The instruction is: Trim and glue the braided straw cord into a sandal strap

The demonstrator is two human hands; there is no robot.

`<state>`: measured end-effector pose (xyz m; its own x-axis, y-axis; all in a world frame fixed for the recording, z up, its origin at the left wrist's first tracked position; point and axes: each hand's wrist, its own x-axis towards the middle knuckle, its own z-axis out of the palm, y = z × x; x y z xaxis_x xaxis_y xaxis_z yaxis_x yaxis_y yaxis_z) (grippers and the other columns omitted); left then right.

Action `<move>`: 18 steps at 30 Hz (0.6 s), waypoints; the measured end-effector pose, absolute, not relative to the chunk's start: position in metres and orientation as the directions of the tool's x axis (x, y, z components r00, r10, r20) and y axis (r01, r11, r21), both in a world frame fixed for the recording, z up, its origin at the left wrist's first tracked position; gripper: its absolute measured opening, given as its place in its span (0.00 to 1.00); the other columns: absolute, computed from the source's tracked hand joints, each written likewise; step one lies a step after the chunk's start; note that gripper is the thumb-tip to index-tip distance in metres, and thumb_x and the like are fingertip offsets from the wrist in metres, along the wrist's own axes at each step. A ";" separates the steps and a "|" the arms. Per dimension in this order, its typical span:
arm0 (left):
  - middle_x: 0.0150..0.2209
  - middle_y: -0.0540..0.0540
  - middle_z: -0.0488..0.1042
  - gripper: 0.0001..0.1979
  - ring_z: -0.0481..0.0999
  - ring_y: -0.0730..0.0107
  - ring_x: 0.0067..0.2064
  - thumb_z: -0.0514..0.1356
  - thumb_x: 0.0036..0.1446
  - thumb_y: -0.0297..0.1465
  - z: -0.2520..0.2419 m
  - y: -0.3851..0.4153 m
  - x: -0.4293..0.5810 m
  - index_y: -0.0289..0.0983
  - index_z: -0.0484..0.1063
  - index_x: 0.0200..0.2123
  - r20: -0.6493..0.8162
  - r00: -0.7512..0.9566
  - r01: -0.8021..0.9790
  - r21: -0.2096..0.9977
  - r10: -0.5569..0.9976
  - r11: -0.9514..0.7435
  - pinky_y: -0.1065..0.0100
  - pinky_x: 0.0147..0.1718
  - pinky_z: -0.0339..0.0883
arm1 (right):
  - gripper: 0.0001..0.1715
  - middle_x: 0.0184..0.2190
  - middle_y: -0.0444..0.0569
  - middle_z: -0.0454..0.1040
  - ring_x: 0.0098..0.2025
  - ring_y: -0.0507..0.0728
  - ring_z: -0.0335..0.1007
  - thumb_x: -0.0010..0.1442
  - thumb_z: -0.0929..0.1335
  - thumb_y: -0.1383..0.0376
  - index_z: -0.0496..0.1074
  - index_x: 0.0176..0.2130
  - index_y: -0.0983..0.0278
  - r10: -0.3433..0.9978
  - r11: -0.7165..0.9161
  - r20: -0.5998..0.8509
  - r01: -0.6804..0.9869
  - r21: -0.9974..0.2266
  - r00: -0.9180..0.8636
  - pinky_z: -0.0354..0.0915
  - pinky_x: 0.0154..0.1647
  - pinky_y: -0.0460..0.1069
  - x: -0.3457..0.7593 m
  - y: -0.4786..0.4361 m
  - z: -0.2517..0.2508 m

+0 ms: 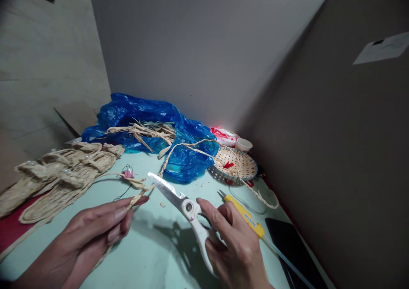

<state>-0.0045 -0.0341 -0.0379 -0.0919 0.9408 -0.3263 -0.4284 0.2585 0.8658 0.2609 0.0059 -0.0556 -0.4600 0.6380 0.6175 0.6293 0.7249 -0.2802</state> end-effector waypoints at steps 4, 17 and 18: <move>0.17 0.55 0.56 0.22 0.55 0.72 0.26 0.67 0.47 0.48 -0.034 -0.033 -0.004 0.39 0.71 0.14 -0.300 -0.088 -0.304 0.916 0.950 0.262 0.72 0.34 0.60 | 0.35 0.32 0.44 0.59 0.27 0.51 0.61 0.58 0.63 0.78 0.63 0.62 0.60 0.629 0.731 0.611 0.632 -0.258 -0.480 0.62 0.24 0.44 0.259 0.009 -0.052; 0.25 0.49 0.73 0.17 0.54 0.79 0.22 0.65 0.52 0.44 -0.039 -0.039 -0.003 0.36 0.77 0.24 -0.204 -0.088 -0.149 0.971 0.975 0.189 0.69 0.23 0.45 | 0.35 0.38 0.50 0.64 0.34 0.54 0.67 0.60 0.62 0.72 0.59 0.65 0.61 0.653 0.754 0.397 0.604 -0.259 -0.645 0.69 0.32 0.48 0.256 0.000 -0.046; 0.24 0.50 0.72 0.17 0.54 0.78 0.22 0.65 0.53 0.44 -0.039 -0.039 -0.003 0.36 0.76 0.23 -0.204 -0.077 -0.137 0.972 0.976 0.192 0.69 0.22 0.45 | 0.36 0.37 0.50 0.64 0.34 0.54 0.67 0.59 0.62 0.73 0.59 0.65 0.61 0.645 0.759 0.405 0.602 -0.246 -0.648 0.68 0.32 0.48 0.255 0.001 -0.047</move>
<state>-0.0031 -0.0392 -0.0391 -0.0775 0.9760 -0.2035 -0.1373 0.1918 0.9718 0.2555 0.0006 -0.0467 -0.6477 0.6452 0.4053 0.6023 0.7593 -0.2462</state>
